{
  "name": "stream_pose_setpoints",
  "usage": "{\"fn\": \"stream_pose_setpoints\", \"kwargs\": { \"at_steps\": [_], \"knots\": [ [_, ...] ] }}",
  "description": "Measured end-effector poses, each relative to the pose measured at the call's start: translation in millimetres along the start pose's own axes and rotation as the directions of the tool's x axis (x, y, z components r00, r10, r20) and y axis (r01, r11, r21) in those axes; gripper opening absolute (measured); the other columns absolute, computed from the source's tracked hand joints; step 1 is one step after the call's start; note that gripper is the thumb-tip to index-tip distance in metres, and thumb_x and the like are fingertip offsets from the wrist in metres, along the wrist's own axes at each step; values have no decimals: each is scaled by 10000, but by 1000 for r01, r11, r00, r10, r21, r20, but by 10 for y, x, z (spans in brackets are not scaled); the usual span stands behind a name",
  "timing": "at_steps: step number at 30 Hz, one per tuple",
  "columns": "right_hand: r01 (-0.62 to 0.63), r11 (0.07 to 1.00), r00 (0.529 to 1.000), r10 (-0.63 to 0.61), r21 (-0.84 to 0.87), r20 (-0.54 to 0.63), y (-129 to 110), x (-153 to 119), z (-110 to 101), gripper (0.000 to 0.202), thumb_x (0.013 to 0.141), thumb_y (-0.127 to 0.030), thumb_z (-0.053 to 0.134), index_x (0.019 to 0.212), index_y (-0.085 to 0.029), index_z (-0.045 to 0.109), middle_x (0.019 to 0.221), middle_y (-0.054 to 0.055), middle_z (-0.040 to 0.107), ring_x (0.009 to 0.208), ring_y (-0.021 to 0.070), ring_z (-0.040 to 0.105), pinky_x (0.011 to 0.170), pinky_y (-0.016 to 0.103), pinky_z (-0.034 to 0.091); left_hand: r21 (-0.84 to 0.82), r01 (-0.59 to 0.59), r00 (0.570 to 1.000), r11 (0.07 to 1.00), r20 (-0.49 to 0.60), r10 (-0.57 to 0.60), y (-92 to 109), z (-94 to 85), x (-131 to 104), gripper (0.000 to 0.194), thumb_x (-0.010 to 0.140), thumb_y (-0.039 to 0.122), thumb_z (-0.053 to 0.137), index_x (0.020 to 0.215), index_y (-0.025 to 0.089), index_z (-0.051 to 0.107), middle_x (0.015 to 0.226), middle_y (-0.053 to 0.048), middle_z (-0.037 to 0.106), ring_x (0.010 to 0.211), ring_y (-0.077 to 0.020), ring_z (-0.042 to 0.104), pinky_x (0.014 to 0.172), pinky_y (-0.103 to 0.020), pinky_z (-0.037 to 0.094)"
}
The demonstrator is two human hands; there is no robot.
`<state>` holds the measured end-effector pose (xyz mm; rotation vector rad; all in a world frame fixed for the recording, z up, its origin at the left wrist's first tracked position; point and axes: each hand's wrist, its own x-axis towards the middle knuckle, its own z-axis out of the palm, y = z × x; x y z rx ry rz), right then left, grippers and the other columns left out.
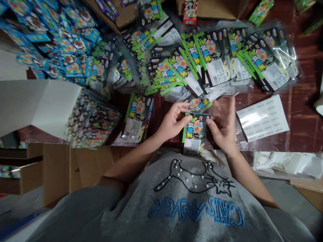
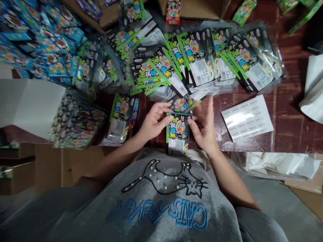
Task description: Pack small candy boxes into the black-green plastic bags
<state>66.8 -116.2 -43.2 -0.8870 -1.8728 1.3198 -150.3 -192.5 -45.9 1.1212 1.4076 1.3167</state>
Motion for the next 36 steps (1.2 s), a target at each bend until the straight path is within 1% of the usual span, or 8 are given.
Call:
{"fn": "stream_pose_setpoints", "kwargs": {
  "at_steps": [6, 9, 13, 17, 20, 25, 30, 36],
  "knots": [
    [-25, 1000, 994, 23, -17, -111, -52, 25, 43, 1026, 1043, -421, 640, 1729, -473, -121, 1456, 103, 615, 974, 202, 744, 946, 417, 676, -13, -7, 990, 1000, -142, 5, -38, 77, -47, 329, 921, 381, 807, 1111, 229, 584, 964, -2, 687, 888, -131, 682, 763, -229, 530],
    [-11, 1000, 986, 11, 1, -169, -30, -21, 87, 1010, 1038, -410, 649, 1735, -473, -80, 1356, 85, 650, 966, 203, 726, 947, 419, 672, 37, -10, 997, 999, -79, 13, 8, 48, -56, 229, 961, 370, 752, 1098, 217, 651, 944, -6, 687, 846, -126, 660, 741, -232, 524],
    [-7, 999, 1000, 8, 49, -24, 42, -28, 42, 884, 1053, -403, 636, 1744, -465, 88, 1129, 42, 714, 884, 204, 703, 867, 421, 671, 83, -17, 1000, 996, 7, 17, 78, -4, -31, 163, 1010, 364, 693, 1028, 202, 696, 1091, -58, 765, 1009, -166, 718, 868, -282, 556],
    [-2, 999, 1000, 3, 39, -20, 56, 24, -54, 936, 1034, -447, 670, 1738, -493, 55, 1303, 57, 702, 837, 187, 692, 768, 383, 661, -27, -38, 999, 999, 4, 38, 85, -12, 26, 184, 1016, 364, 712, 1118, 211, 691, 1145, -67, 807, 1080, -180, 754, 945, -311, 566],
    [-6, 998, 1000, 6, 58, 4, -4, 43, -103, 966, 1036, -456, 671, 1742, -478, 13, 1307, 55, 734, 926, 200, 731, 867, 393, 666, -35, -12, 999, 999, 41, 13, 107, -34, 60, 289, 991, 397, 752, 1210, 215, 706, 1139, -72, 817, 1064, -188, 768, 939, -322, 581],
    [-44, 999, 998, 42, 30, 54, -153, 38, -155, 793, 1053, -496, 630, 1720, -387, 215, 1089, 37, 786, 944, 214, 763, 969, 433, 659, 91, 30, 990, 995, 133, -42, 256, -56, 93, 232, 969, 416, 762, 956, 186, 785, 1113, -84, 824, 1042, -188, 763, 974, -346, 592],
    [-93, 995, 994, 95, -39, 61, -180, 120, -168, 877, 1049, -546, 622, 1730, -403, 88, 1205, 73, 777, 876, 216, 778, 807, 418, 671, 104, 60, 990, 993, 122, -73, 373, -8, 215, 185, 912, 344, 788, 936, 161, 769, 927, -54, 812, 837, -154, 737, 814, -297, 604],
    [-114, 993, 993, 115, -26, 41, -225, 95, -224, 878, 1035, -555, 650, 1728, -406, 131, 1133, 42, 793, 858, 211, 779, 857, 429, 673, 51, 85, 970, 995, 226, -94, 409, -83, 273, 245, 895, 397, 840, 937, 158, 807, 991, -79, 837, 902, -188, 780, 888, -348, 639]
  ]
}}
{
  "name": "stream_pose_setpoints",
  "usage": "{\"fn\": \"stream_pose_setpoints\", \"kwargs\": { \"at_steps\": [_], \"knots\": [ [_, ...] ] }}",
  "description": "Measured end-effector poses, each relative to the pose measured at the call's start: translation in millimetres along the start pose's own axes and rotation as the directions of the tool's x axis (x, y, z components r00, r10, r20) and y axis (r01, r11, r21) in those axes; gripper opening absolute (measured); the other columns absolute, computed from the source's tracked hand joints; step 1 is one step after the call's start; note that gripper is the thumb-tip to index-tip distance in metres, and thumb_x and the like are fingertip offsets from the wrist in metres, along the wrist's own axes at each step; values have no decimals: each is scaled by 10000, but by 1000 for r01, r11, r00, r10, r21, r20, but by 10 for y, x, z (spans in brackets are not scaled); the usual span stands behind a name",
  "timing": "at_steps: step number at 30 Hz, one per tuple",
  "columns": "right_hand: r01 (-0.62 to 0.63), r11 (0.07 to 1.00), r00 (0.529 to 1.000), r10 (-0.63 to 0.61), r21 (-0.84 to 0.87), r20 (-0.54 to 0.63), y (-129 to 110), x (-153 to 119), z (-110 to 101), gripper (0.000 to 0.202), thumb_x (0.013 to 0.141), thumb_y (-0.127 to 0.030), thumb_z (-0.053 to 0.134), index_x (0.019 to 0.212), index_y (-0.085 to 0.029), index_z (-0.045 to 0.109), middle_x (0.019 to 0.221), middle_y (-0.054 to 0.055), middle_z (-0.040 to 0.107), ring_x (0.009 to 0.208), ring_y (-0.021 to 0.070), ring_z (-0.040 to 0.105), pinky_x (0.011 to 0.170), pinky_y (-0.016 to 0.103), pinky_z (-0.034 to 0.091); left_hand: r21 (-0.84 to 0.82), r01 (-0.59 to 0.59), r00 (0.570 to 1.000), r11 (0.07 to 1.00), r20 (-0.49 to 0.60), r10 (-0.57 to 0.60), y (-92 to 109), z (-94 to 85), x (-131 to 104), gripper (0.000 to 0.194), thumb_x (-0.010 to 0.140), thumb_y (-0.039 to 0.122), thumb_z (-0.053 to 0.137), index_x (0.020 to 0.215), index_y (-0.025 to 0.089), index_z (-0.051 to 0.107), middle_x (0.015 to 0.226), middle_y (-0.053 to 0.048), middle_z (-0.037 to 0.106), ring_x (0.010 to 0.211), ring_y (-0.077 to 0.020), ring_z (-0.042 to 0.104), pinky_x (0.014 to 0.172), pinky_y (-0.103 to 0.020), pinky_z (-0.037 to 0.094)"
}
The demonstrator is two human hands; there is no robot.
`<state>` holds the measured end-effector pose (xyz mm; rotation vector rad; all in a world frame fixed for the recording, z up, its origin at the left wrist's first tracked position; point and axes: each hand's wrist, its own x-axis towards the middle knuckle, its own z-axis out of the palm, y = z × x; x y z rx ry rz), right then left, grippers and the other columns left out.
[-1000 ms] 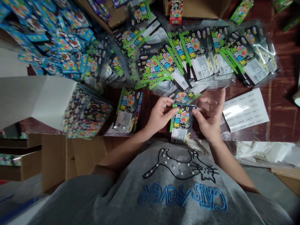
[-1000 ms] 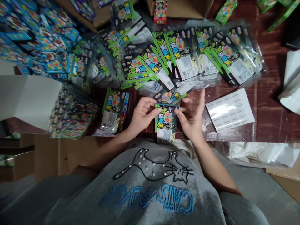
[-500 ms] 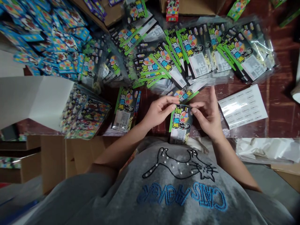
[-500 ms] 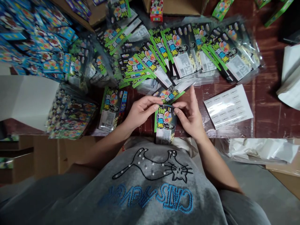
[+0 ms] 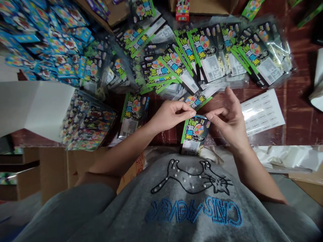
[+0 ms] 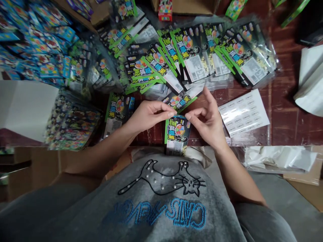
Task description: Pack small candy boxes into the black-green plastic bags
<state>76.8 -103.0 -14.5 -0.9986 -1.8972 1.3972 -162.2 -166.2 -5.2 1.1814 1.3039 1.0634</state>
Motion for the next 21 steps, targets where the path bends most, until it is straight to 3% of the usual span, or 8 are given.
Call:
{"fn": "stream_pose_setpoints", "kwargs": {
  "at_steps": [4, 7, 9, 11, 13, 16, 19, 21],
  "knots": [
    [50, 998, 997, -52, 36, 62, -113, -73, -185, 682, 1059, -483, 634, 1671, -389, 349, 1034, 20, 793, 962, 218, 781, 925, 422, 652, -66, -24, 999, 998, 26, 25, -70, 35, -83, 276, 853, 388, 889, 1001, 169, 807, 1077, -87, 839, 986, -200, 798, 936, -364, 657],
    [127, 986, 985, -112, -110, 131, -278, 49, -388, 311, 1018, -456, 706, 1304, -337, 702, 1038, 36, 763, 1000, 225, 733, 955, 434, 604, -58, -34, 999, 998, -12, 33, -102, 106, -102, 229, 873, 351, 861, 991, 164, 803, 1066, -83, 839, 972, -184, 794, 944, -351, 653],
    [187, 958, 953, -123, -218, 278, -401, 202, -481, 160, 992, -452, 735, 1021, -295, 744, 967, 42, 729, 966, 233, 683, 920, 440, 577, -40, -29, 1000, 999, -14, 28, -99, 142, -88, 212, 874, 339, 850, 985, 165, 805, 1056, -80, 840, 947, -179, 791, 916, -337, 652],
    [245, 929, 889, -100, -279, 447, -488, 359, -506, 198, 981, -461, 727, 913, -275, 716, 894, 44, 694, 910, 238, 646, 839, 433, 560, -21, -29, 1000, 999, -11, 29, -86, 164, -68, 196, 877, 327, 839, 987, 168, 806, 1038, -77, 841, 911, -173, 786, 870, -321, 649],
    [286, 894, 846, -67, -345, 529, -520, 469, -468, 215, 977, -458, 707, 888, -262, 701, 849, 43, 674, 895, 245, 643, 793, 423, 546, -10, -41, 999, 999, -16, 41, -72, 173, -60, 176, 886, 308, 825, 992, 169, 807, 1029, -78, 841, 898, -171, 784, 864, -320, 642],
    [321, 838, 865, -71, -441, 496, -488, 505, -370, 227, 981, -484, 702, 974, -257, 714, 930, 66, 690, 935, 270, 673, 809, 444, 565, -13, -63, 997, 998, -33, 63, -69, 178, -115, 149, 909, 278, 800, 1005, 165, 797, 1055, -87, 835, 952, -183, 785, 925, -344, 633],
    [381, 818, 885, -188, -431, 427, -435, 454, -299, 253, 988, -482, 722, 1132, -275, 711, 1064, 106, 693, 995, 300, 690, 837, 476, 593, -39, -87, 996, 995, -38, 86, -78, 199, -263, 193, 934, 244, 773, 1112, 169, 765, 1160, -102, 814, 1060, -206, 779, 972, -361, 629],
    [453, 804, 861, -283, -385, 423, -427, 444, -255, 175, 1002, -420, 721, 1116, -288, 725, 1057, 102, 704, 1017, 298, 705, 858, 471, 603, -46, -116, 990, 992, -85, 112, -63, 208, -393, 246, 957, 221, 741, 1201, 187, 736, 1263, -110, 786, 1164, -222, 762, 1016, -373, 625]
  ]
}}
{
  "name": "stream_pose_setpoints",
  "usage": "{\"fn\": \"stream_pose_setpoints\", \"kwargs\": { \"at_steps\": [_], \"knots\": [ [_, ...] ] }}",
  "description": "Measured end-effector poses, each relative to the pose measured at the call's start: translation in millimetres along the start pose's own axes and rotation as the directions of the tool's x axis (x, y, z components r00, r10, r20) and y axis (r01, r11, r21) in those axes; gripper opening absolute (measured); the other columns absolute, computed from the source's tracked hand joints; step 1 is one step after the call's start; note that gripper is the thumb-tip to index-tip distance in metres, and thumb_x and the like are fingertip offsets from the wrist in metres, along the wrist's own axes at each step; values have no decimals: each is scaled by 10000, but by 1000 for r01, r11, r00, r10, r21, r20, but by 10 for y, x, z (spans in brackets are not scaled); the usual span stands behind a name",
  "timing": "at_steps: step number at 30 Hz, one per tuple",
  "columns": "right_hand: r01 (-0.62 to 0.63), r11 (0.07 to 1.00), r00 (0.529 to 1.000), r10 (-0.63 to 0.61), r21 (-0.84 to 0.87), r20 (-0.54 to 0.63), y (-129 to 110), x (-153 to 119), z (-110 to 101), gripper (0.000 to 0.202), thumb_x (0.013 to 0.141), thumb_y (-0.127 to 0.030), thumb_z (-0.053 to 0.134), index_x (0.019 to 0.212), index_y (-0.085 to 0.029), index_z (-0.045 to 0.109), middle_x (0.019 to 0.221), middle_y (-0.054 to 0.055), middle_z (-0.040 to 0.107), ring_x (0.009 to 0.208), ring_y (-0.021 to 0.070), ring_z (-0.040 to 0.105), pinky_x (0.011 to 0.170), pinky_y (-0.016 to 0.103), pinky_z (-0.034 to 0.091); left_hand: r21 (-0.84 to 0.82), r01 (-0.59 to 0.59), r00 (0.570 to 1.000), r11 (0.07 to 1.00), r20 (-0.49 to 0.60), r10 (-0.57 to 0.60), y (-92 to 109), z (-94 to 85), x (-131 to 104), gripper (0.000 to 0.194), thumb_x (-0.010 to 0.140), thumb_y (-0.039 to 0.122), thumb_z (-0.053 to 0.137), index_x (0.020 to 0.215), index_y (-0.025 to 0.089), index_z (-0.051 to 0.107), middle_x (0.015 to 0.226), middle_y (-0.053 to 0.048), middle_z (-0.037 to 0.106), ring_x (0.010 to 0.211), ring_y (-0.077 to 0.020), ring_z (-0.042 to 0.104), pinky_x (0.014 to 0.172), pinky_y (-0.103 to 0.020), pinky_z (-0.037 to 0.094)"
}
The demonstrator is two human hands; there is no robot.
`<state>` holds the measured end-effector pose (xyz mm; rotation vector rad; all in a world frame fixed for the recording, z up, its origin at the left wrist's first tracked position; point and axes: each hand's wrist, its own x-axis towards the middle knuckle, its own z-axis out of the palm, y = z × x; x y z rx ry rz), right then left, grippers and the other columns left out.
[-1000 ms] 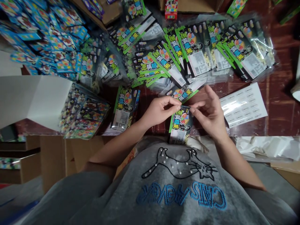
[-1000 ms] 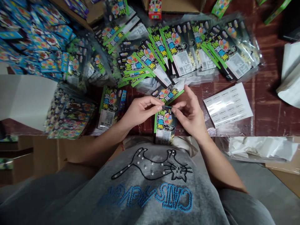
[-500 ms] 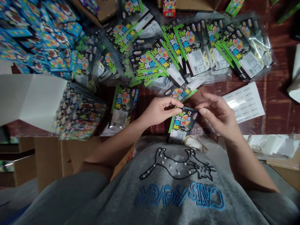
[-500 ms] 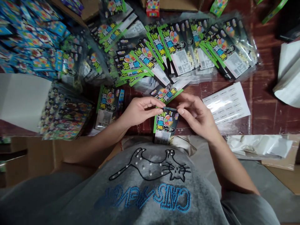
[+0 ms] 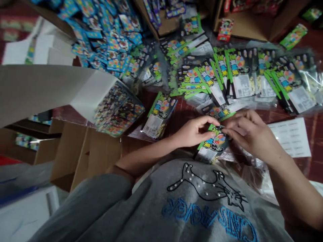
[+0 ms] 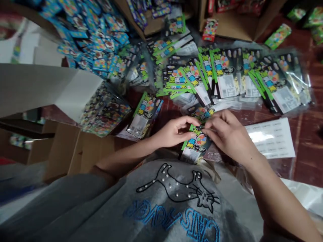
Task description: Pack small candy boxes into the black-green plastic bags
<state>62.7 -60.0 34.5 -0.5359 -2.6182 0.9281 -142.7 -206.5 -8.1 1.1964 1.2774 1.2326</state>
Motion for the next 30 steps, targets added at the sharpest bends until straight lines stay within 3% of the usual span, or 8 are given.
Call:
{"fn": "stream_pose_setpoints", "kwargs": {
  "at_steps": [5, 11, 14, 19, 21, 24, 27, 30],
  "knots": [
    [98, 981, 995, -99, 165, -7, -174, 419, 229, 144, 1035, -353, 694, 1142, -293, 769, 1079, 43, 810, 961, 224, 774, 885, 393, 624, 89, -21, 970, 996, -239, 42, 229, -361, -279, 316, 1054, 269, 628, 1361, 235, 697, 1427, -95, 734, 1344, -229, 695, 1193, -422, 545],
    [-12, 935, 989, -40, 353, 140, -478, 1555, 1073, 336, 1048, -306, 657, 1365, -199, 701, 1288, 60, 801, 1134, 201, 761, 1035, 353, 587, 574, 201, 836, 794, -523, 167, 242, -1160, -496, 627, 997, 509, 706, 1546, 239, 572, 1724, -141, 457, 1592, -384, 447, 1321, -582, 371],
    [3, 995, 984, -20, 96, 177, -522, 1836, 1260, 361, 1098, -320, 581, 1414, -189, 696, 1344, 79, 770, 1192, 190, 727, 1087, 332, 556, 751, 363, 858, 551, -500, 117, 62, -1148, -595, 959, 809, 565, 888, 1613, 215, 500, 1816, -195, 229, 1630, -564, 266, 1308, -769, 228],
    [-132, 945, 991, 131, -300, -24, -183, 1493, 918, 482, 1050, -334, 632, 1450, -66, 654, 1432, 259, 637, 1336, 395, 571, 1153, 561, 471, 807, 478, 860, 347, -510, 1, -4, -937, -633, 840, 932, 407, 767, 1663, 183, 419, 1787, -232, 285, 1634, -563, 252, 1260, -831, 233],
    [-232, 853, 971, 234, -467, -55, 37, 1292, 747, 444, 1042, -242, 580, 1426, -28, 645, 1350, 296, 658, 1254, 412, 591, 1070, 572, 503, 810, 432, 869, 397, -492, 56, 96, -873, -583, 853, 918, 449, 796, 1645, 183, 440, 1792, -226, 278, 1665, -526, 206, 1311, -789, 181],
    [-241, 791, 956, 292, -563, 2, 224, 1103, 591, 424, 1030, -98, 424, 1360, -38, 684, 1217, 266, 718, 1122, 365, 653, 960, 492, 548, 733, 221, 912, 643, -390, 131, 235, -711, -414, 756, 954, 481, 771, 1604, 221, 488, 1757, -183, 386, 1664, -417, 303, 1371, -650, 235],
    [-206, 841, 977, 206, -501, -56, 88, 966, 528, 426, 1047, -115, 406, 1332, -93, 723, 1116, 208, 751, 1030, 324, 697, 888, 439, 584, 373, 54, 933, 926, -350, 86, 226, -478, -99, 677, 1008, 527, 710, 1583, 256, 477, 1634, -166, 561, 1526, -332, 547, 1293, -544, 438],
    [-35, 953, 989, -10, -302, -145, -248, 761, 470, 364, 1080, -205, 467, 1302, -157, 752, 1063, 148, 771, 976, 282, 734, 867, 425, 634, -2, -23, 897, 1000, -441, 20, 105, -323, 265, 673, 1021, 579, 680, 1555, 248, 438, 1558, -172, 621, 1418, -292, 647, 1165, -464, 560]
  ]
}}
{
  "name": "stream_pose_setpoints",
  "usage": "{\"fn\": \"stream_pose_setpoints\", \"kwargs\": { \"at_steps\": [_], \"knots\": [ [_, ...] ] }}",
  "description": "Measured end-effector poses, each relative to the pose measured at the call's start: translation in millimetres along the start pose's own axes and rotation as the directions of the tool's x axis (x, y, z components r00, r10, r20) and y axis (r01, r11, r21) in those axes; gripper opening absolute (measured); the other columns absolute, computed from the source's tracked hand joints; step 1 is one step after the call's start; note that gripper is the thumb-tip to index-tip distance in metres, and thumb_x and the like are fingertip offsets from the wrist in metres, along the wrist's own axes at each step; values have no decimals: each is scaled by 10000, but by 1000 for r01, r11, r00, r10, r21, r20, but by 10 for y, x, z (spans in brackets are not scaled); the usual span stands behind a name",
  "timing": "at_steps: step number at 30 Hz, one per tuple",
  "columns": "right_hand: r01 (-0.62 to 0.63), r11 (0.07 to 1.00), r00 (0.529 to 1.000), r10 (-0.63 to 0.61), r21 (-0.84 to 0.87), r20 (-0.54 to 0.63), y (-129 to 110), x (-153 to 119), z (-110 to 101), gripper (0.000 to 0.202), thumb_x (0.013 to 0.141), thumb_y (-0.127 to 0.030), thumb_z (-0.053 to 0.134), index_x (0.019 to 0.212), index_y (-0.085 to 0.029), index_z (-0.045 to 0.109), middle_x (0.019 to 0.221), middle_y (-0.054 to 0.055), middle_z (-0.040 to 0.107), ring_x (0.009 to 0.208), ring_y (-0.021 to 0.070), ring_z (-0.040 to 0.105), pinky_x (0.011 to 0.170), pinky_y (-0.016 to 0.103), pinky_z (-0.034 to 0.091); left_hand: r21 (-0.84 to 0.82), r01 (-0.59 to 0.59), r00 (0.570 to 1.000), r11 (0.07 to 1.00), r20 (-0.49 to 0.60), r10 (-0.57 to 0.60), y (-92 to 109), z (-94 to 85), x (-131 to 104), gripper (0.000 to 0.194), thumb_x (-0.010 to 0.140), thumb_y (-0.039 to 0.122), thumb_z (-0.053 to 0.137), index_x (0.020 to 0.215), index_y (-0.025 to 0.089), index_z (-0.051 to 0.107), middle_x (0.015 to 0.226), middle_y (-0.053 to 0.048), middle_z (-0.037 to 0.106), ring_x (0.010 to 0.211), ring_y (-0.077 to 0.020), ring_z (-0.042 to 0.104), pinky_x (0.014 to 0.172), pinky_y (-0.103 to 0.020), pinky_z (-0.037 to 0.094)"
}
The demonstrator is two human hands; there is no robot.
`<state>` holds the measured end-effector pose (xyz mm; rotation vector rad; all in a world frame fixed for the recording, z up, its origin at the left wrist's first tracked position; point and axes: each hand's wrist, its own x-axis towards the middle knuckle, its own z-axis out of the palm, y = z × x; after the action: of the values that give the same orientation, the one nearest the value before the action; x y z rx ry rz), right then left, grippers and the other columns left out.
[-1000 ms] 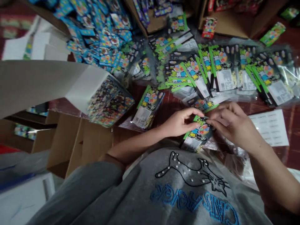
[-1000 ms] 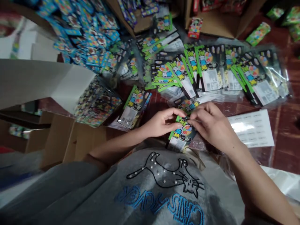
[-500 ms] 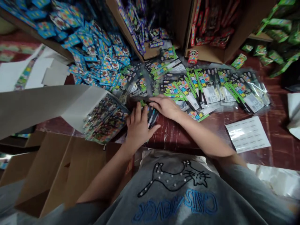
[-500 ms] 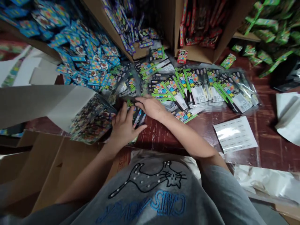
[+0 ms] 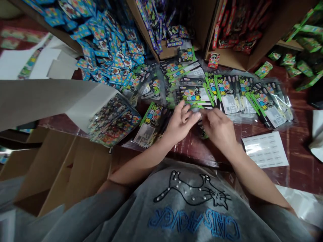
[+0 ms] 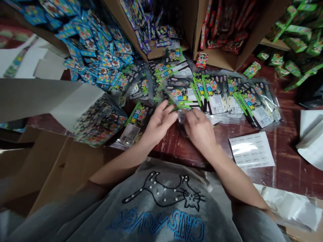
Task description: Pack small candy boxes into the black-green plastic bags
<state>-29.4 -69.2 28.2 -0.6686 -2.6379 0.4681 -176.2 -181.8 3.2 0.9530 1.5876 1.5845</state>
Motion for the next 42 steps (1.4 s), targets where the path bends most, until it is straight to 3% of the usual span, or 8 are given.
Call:
{"fn": "stream_pose_setpoints", "kwargs": {
  "at_steps": [3, 8, 15, 20, 25, 29, 33, 42],
  "knots": [
    [186, 955, 983, -180, 232, -47, -172, -159, -194, 317, 1082, -251, 562, 1345, -226, 738, 1155, 98, 799, 1054, 240, 770, 965, 406, 665, -26, 14, 997, 1000, -80, -16, -81, 116, 145, 491, 1031, 533, 666, 1385, 205, 572, 1392, -136, 723, 1289, -261, 705, 1123, -416, 567],
    [93, 993, 992, -86, 68, -96, 17, -152, -385, 385, 1066, -288, 611, 1432, -193, 685, 1365, 148, 758, 1273, 316, 723, 1114, 513, 619, 206, -15, 960, 978, 276, -44, -5, 100, -20, 315, 1015, 400, 628, 1171, 136, 699, 1110, -89, 793, 1025, -234, 727, 958, -356, 578],
    [150, 982, 969, -169, 114, 181, 302, -161, -608, 292, 1010, -468, 705, 1112, -195, 710, 1060, 117, 762, 944, 280, 769, 771, 401, 631, 479, -23, 845, 877, 479, -239, 237, 146, -178, 327, 1035, 411, 578, 1008, 125, 733, 680, 17, 597, 624, -124, 511, 606, -252, 388],
    [310, 929, 864, -364, 202, 348, 417, -182, -718, 316, 1084, -490, 568, 990, -239, 736, 914, 67, 765, 911, 275, 768, 866, 451, 589, 448, 39, 790, 893, 534, -302, 270, 135, -212, 251, 1002, 339, 616, 1037, 119, 731, 780, 1, 650, 685, -117, 534, 632, -242, 412],
    [253, 847, 757, -474, 467, 450, 478, -322, -830, 174, 1066, -378, 621, 1172, -337, 752, 1185, 1, 815, 1095, 263, 792, 1133, 527, 541, 363, 173, 713, 915, 595, -371, 175, 69, -298, 456, 782, 498, 910, 1004, 127, 764, 835, -22, 735, 745, -156, 638, 646, -249, 491],
    [-35, 885, 998, 10, 465, 57, 354, -472, -606, 185, 1011, -431, 687, 1183, -384, 736, 1239, 51, 797, 1202, 330, 747, 1149, 588, 515, 377, 187, 901, 907, 303, -311, 124, 85, -225, 386, 855, 494, 864, 924, 125, 775, 784, -32, 744, 745, -167, 661, 642, -253, 500],
    [-430, 712, 864, 502, 555, 26, 48, -582, -96, 465, 986, -678, 602, 1210, -275, 662, 1108, 119, 792, 1022, 326, 751, 858, 482, 589, 427, 165, 981, 889, 25, -194, 84, 201, -116, 395, 952, 530, 765, 885, 141, 749, 743, -40, 726, 707, -170, 656, 613, -259, 476],
    [-666, 685, 664, 725, 294, -185, -76, -387, 538, 486, 999, -716, 279, 895, -273, 450, 787, 100, 622, 662, 258, 561, 650, 362, 326, 723, 220, 970, 655, -90, -226, 0, 405, 60, 449, 1145, 502, 416, 1330, 131, 587, 1002, -175, 819, 958, -315, 818, 722, -330, 547]
  ]
}}
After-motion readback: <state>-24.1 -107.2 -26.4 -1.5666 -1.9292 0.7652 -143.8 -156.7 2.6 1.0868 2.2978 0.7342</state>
